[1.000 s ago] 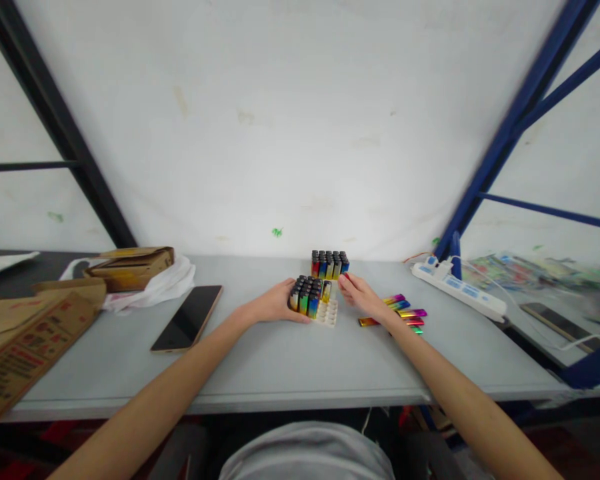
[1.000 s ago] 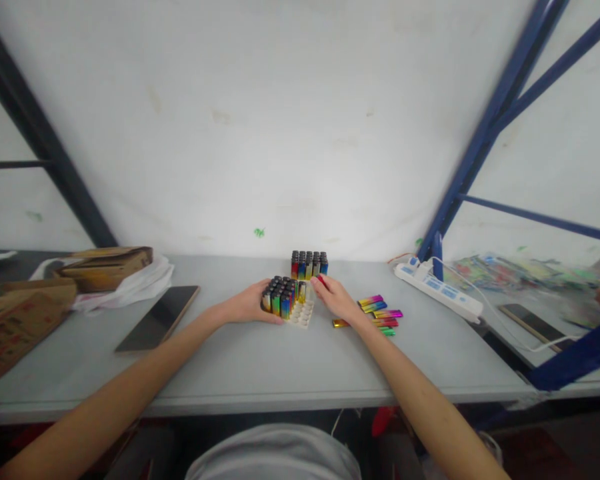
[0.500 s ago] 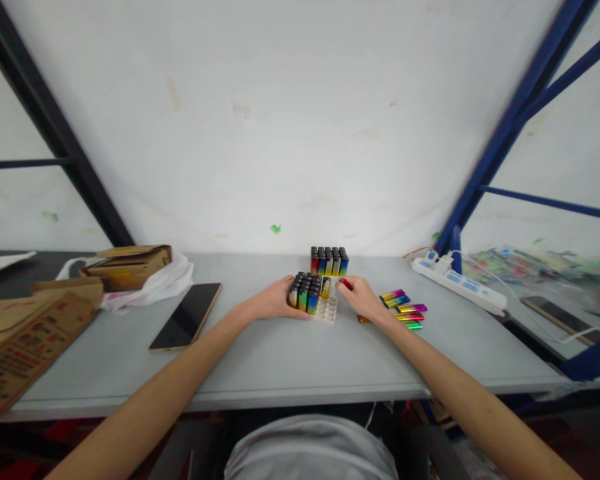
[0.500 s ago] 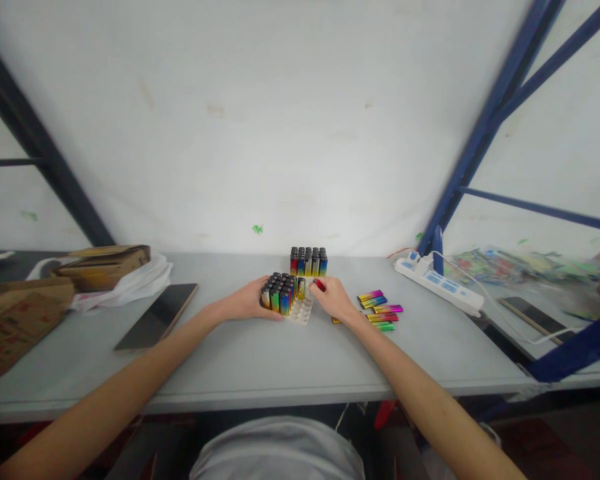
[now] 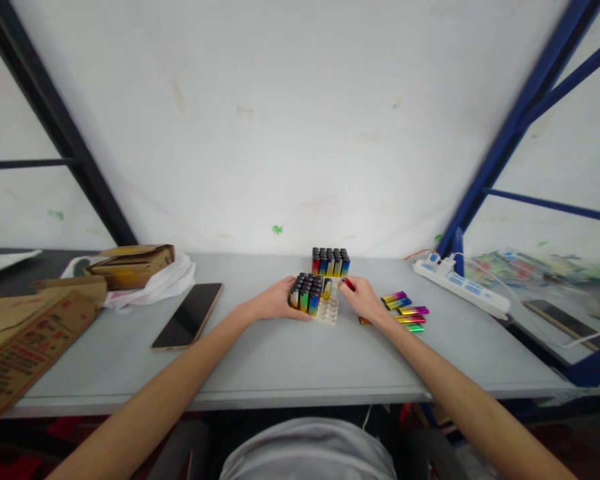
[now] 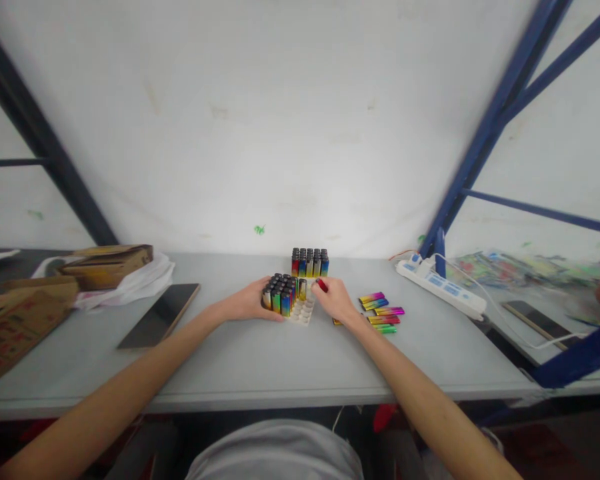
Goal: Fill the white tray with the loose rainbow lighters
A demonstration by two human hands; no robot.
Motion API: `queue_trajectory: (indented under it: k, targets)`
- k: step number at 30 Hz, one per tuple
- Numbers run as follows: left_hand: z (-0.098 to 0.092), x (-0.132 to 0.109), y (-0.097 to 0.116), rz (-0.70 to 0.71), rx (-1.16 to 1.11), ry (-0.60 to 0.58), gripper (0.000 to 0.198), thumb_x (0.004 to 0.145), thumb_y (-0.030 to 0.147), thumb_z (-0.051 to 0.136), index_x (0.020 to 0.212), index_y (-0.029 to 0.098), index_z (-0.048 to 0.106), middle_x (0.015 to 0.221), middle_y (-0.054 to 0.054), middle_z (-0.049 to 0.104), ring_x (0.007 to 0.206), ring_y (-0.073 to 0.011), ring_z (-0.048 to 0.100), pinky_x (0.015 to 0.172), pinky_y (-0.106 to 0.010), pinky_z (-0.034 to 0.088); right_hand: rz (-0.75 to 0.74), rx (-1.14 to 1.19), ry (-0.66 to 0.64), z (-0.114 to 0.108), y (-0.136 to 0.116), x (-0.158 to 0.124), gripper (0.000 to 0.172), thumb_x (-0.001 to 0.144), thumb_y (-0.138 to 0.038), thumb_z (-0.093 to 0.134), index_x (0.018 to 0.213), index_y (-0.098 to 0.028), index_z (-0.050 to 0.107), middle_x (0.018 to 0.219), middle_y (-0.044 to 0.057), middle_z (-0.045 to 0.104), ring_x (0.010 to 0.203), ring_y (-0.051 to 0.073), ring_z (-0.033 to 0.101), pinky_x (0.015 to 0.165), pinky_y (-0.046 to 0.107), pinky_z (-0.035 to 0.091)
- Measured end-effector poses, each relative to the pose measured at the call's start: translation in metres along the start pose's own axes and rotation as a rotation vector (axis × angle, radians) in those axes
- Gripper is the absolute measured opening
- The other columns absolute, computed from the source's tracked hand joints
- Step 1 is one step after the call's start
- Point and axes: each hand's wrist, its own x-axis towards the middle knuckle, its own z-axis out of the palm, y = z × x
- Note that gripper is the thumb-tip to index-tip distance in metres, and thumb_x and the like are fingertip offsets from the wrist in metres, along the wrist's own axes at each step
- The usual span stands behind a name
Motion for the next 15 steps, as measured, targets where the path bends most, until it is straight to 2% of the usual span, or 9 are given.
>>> queue_trajectory:
  k: [3,7,11,15]
  targets:
    - [0.000,0.000,0.000,0.004,-0.002,0.000,0.086,0.065,0.055,0.096,0.137,0.019,0.066,0.132,-0.009,0.072,0.124,-0.0350,0.066,0.114,-0.046,0.051,-0.024,-0.010,-0.015,0.000,-0.001,0.000,0.042,0.093,-0.053,0.046,0.062,-0.025,0.036,0.059,-0.003,0.035,0.059,0.014,0.035,0.057,0.029,0.024]
    - [0.000,0.000,0.000,-0.010,-0.015,-0.003,0.088,0.064,0.055,0.097,0.137,0.020,0.065,0.132,-0.009,0.072,0.124,-0.0353,0.066,0.112,-0.046,0.053,-0.083,-0.013,-0.008,-0.002,-0.006,-0.002,0.049,0.100,-0.061,0.046,0.068,-0.025,0.039,0.059,-0.003,0.042,0.060,0.016,0.040,0.059,0.030,0.028]
    - [0.000,0.000,-0.001,-0.015,-0.009,-0.002,0.089,0.063,0.056,0.097,0.138,0.019,0.065,0.132,-0.009,0.072,0.124,-0.0355,0.066,0.113,-0.047,0.052,-0.148,-0.030,-0.036,-0.008,-0.011,-0.002,0.041,0.106,-0.058,0.045,0.082,-0.025,0.048,0.069,-0.002,0.055,0.066,0.019,0.050,0.064,0.030,0.035]
    - [0.000,0.000,-0.001,-0.007,-0.011,0.001,0.088,0.063,0.056,0.096,0.138,0.021,0.065,0.132,-0.009,0.072,0.124,-0.0350,0.066,0.113,-0.047,0.052,-0.277,-0.096,-0.071,-0.017,-0.010,0.000,0.044,0.110,-0.057,0.040,0.083,-0.025,0.052,0.082,0.004,0.062,0.077,0.021,0.056,0.073,0.032,0.043]
